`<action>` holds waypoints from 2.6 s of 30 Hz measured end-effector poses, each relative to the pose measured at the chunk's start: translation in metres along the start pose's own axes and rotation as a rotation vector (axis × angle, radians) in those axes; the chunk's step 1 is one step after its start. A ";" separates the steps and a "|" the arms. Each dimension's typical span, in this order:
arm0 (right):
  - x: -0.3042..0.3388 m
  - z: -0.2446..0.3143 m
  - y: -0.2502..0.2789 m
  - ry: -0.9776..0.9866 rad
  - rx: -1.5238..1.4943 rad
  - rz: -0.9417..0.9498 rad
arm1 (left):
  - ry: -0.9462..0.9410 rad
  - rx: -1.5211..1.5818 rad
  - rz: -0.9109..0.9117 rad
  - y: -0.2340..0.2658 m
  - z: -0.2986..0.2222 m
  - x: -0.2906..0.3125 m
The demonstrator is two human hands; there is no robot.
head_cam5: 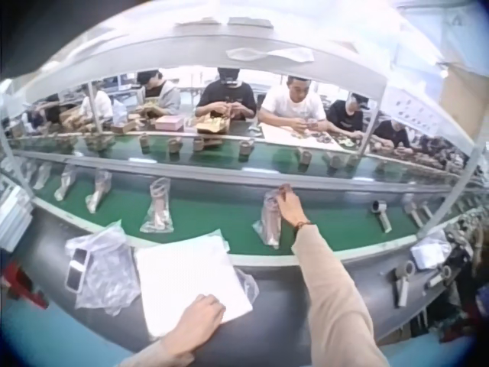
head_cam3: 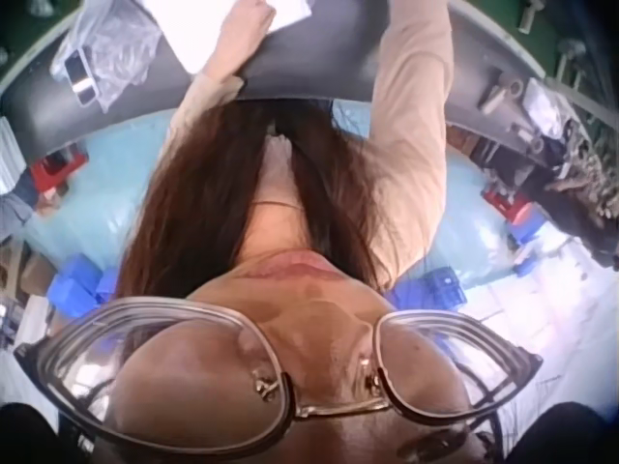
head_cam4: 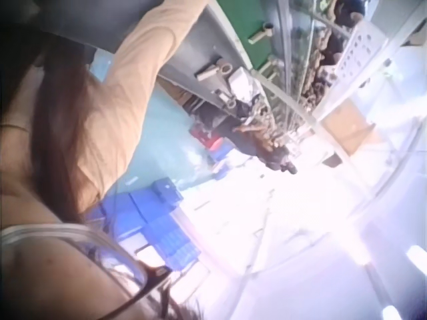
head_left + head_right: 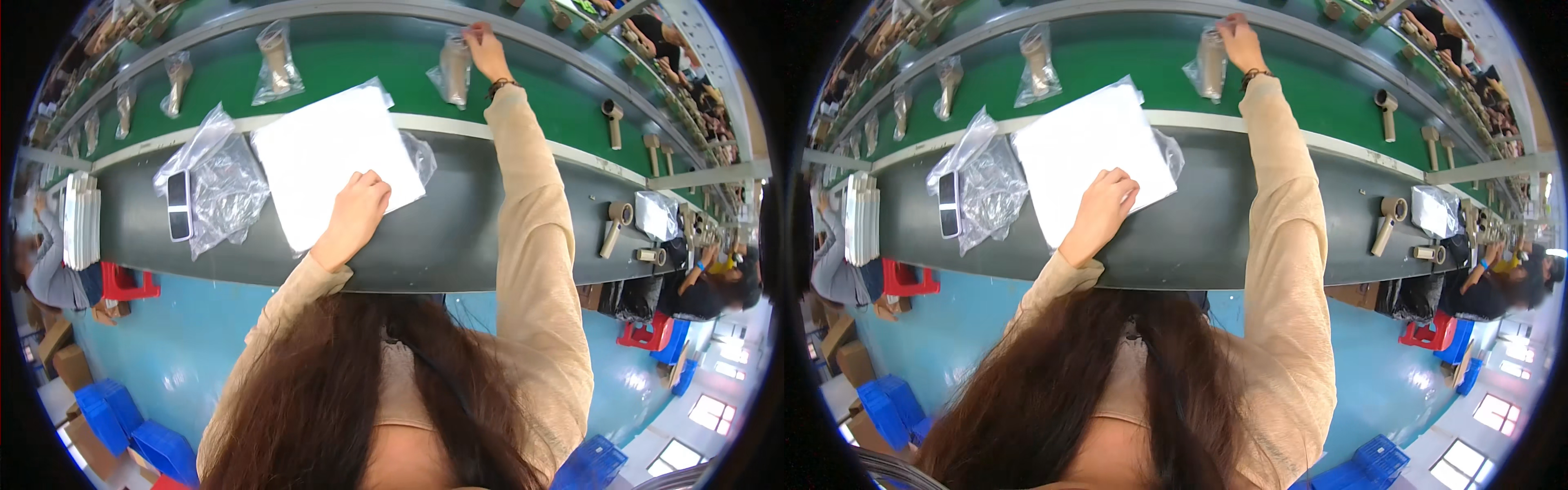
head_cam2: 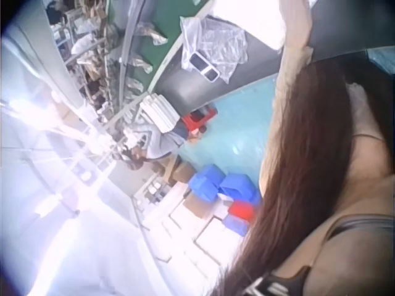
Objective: Placing small handheld fan components into plastic bags on an assembly line.
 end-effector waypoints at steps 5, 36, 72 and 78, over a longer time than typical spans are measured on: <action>0.037 -0.014 0.063 0.054 0.082 -0.083 | 0.199 -0.035 -0.124 0.010 0.010 -0.003; 0.085 -0.270 0.267 -0.220 0.529 0.430 | 0.344 -0.035 -0.269 0.034 0.015 -0.007; 0.246 0.262 0.060 -0.152 -0.397 -0.478 | 0.271 0.513 -0.006 0.014 0.015 -0.003; 0.235 0.279 0.030 -0.005 -0.287 -0.465 | 0.311 0.611 -0.018 0.016 0.010 -0.003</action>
Point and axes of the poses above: each hand's wrist, its own x-axis away from the middle knuckle, its own y-axis out of the back of the hand, z = x × y, the point moved 6 cm from there along -x, towards the middle knuckle, and after that the axes turned 15 degrees about y, right-handed, at the moved point
